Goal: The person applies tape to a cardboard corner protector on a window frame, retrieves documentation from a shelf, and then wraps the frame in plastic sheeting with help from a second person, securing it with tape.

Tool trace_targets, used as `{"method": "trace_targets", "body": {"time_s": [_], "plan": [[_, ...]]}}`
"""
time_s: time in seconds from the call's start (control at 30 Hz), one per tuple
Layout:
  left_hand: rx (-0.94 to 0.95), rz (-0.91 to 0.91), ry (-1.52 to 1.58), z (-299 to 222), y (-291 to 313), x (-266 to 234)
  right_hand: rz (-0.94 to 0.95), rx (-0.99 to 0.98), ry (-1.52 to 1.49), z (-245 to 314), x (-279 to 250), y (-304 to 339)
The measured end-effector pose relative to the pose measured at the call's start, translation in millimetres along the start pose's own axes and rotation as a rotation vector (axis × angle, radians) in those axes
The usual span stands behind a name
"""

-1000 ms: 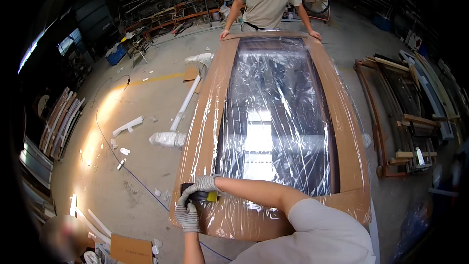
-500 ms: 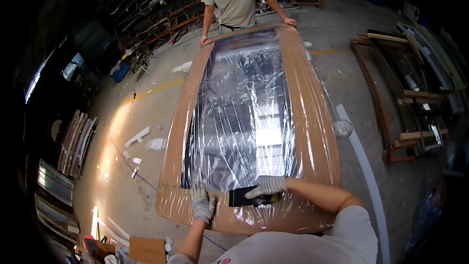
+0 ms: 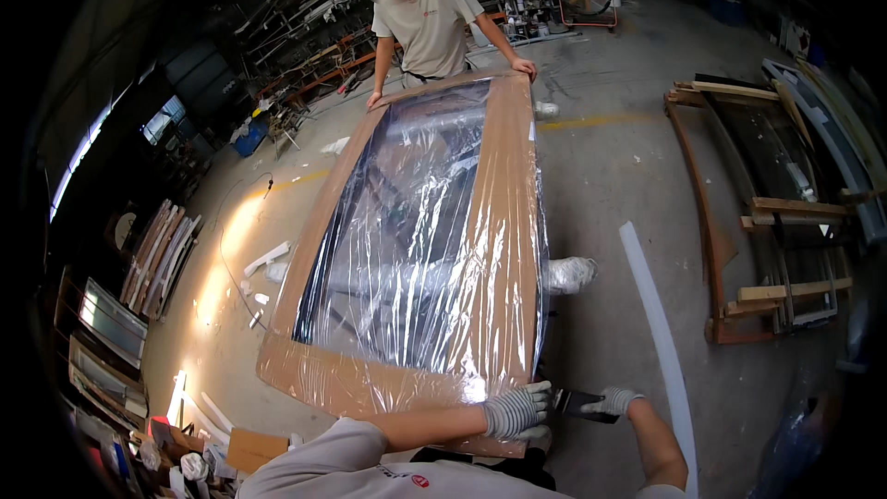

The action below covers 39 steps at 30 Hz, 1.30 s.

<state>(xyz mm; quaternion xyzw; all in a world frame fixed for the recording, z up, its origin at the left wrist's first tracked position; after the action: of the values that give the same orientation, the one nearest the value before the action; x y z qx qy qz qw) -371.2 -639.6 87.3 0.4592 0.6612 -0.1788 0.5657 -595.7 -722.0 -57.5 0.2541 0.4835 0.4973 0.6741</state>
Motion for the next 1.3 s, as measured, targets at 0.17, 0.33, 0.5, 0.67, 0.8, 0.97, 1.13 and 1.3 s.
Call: {"method": "trace_targets", "body": {"time_s": [0.17, 0.33, 0.5, 0.67, 0.8, 0.97, 1.13, 1.3], "plan": [[-0.323, 0.624, -0.016, 25.5, -75.4, 87.6, -0.237, -0.631, 0.264, 45.1, 121.0, -169.8], [-0.197, 0.700, -0.160, 38.6, -92.0, 115.2, 0.029, -0.061, 0.340, 35.4, 93.4, -32.0], [-0.141, 0.586, -0.130, 27.7, -88.0, 102.3, -0.193, 0.160, -0.187, -84.0, 178.5, -2.8], [-0.114, 0.150, 0.623, -38.0, -26.0, 20.5, 0.021, 0.267, -1.004, -87.2, 247.7, 9.0], [0.061, -0.050, 0.969, -72.0, 61.0, 71.7, -0.103, -0.012, -1.650, -2.1, 276.1, 28.4], [-0.626, -0.265, 1.961, -59.0, 162.9, 171.7, -0.178, -0.090, -1.815, 102.3, 294.4, 53.9], [-0.403, -0.772, 2.605, -14.5, 217.5, 213.6, -0.316, -0.041, -1.900, 158.4, 327.6, 89.3], [-0.306, -0.778, 2.814, -22.8, 211.2, 204.5, -0.515, -0.260, -1.980, 216.2, 327.5, 153.1]]}}
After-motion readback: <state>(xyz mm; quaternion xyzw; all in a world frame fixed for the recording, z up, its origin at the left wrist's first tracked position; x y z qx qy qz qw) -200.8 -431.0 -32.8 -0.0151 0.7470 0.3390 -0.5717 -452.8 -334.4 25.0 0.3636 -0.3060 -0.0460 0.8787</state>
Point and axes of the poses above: each hand's wrist, its own y-axis away from the middle knuckle, its own x-axis out of the palm, z = x × y, the point moved 2 cm from there along -y, towards the middle knuckle, and after that the axes turned 1 degree about y, right-handed, at the moved point
